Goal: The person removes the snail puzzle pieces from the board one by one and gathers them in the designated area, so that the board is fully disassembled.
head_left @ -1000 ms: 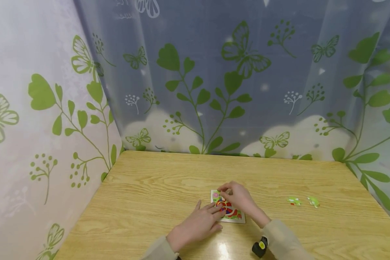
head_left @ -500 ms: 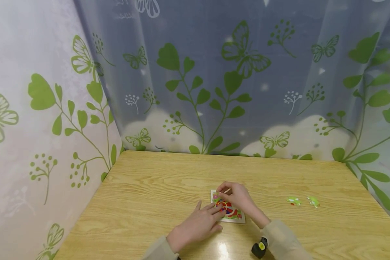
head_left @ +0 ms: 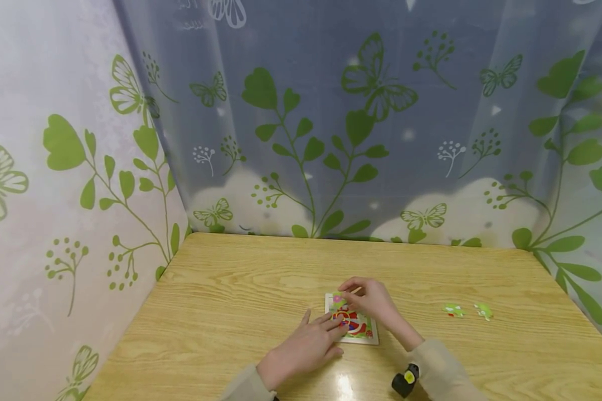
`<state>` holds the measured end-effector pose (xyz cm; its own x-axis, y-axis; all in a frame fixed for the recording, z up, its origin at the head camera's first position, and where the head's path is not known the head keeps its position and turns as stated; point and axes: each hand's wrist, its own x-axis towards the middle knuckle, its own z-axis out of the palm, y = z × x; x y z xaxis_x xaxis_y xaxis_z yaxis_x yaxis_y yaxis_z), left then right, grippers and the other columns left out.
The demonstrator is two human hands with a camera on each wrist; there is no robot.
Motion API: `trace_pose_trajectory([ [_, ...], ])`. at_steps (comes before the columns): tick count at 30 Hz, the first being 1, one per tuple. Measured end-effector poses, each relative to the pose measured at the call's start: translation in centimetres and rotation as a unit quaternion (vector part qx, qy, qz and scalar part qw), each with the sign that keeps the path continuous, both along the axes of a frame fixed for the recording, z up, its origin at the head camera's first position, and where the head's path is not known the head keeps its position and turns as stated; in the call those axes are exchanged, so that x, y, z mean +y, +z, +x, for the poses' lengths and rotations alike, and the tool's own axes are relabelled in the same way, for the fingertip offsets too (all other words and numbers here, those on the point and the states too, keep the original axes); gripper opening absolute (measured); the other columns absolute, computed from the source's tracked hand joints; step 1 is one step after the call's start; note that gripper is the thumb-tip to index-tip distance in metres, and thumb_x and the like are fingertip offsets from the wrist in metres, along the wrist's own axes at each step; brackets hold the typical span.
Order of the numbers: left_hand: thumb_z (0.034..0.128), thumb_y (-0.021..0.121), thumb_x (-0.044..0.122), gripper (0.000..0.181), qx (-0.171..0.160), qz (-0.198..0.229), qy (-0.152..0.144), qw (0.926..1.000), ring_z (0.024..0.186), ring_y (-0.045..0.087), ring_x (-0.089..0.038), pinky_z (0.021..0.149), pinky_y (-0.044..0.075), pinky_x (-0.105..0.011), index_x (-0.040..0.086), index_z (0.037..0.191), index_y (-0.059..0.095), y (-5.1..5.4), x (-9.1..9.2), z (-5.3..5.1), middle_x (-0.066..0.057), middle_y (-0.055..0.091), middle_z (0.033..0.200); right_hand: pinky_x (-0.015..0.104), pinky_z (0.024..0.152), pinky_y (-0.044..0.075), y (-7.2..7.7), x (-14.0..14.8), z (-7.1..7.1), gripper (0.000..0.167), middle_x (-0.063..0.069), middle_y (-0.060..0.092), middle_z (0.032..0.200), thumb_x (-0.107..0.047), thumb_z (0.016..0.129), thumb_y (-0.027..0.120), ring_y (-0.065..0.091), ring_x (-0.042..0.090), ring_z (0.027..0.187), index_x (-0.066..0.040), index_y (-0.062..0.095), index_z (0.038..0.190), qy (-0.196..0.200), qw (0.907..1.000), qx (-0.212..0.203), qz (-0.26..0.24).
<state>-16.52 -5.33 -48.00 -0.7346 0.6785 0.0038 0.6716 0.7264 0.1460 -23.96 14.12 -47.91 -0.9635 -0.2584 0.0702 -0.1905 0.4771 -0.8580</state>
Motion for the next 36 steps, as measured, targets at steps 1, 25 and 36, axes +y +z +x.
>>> trace_pose_trajectory([
  [1,0.1014,0.058,0.04,0.051,0.001,-0.001,0.0,1.0,0.142,0.046,-0.026,0.112,0.036,-0.065,0.02,0.148,0.054,0.0,0.0,0.0,-0.001,0.047,0.155,0.032,0.061,0.061,0.0,0.1,0.0,0.012,0.013,0.074,0.095,-0.009,0.095,0.071,0.073,0.023,0.073,0.0,0.074,0.102,0.001,1.0,-0.001,-0.005],
  [25,0.1014,0.058,0.04,0.051,0.001,0.003,-0.003,1.0,0.143,0.045,-0.025,0.112,0.036,-0.065,0.02,0.148,0.054,-0.1,0.0,-0.1,-0.001,0.045,0.157,0.029,0.063,0.061,-0.1,4.1,0.0,0.014,0.014,0.074,0.099,-0.006,0.094,0.071,0.072,0.022,0.076,0.001,0.074,0.106,-0.049,0.9988,0.0,-0.003],
  [36,0.1019,0.058,0.038,0.05,-0.013,0.007,-0.003,0.9999,0.142,0.046,-0.026,0.112,0.035,-0.066,0.019,0.148,0.054,0.1,0.0,-0.1,-0.001,0.046,0.156,0.035,0.067,0.062,0.7,6.6,0.5,0.017,0.019,0.073,0.106,-0.009,0.096,0.069,0.074,0.03,0.08,0.002,0.073,0.109,-0.066,0.9976,0.018,0.009],
])
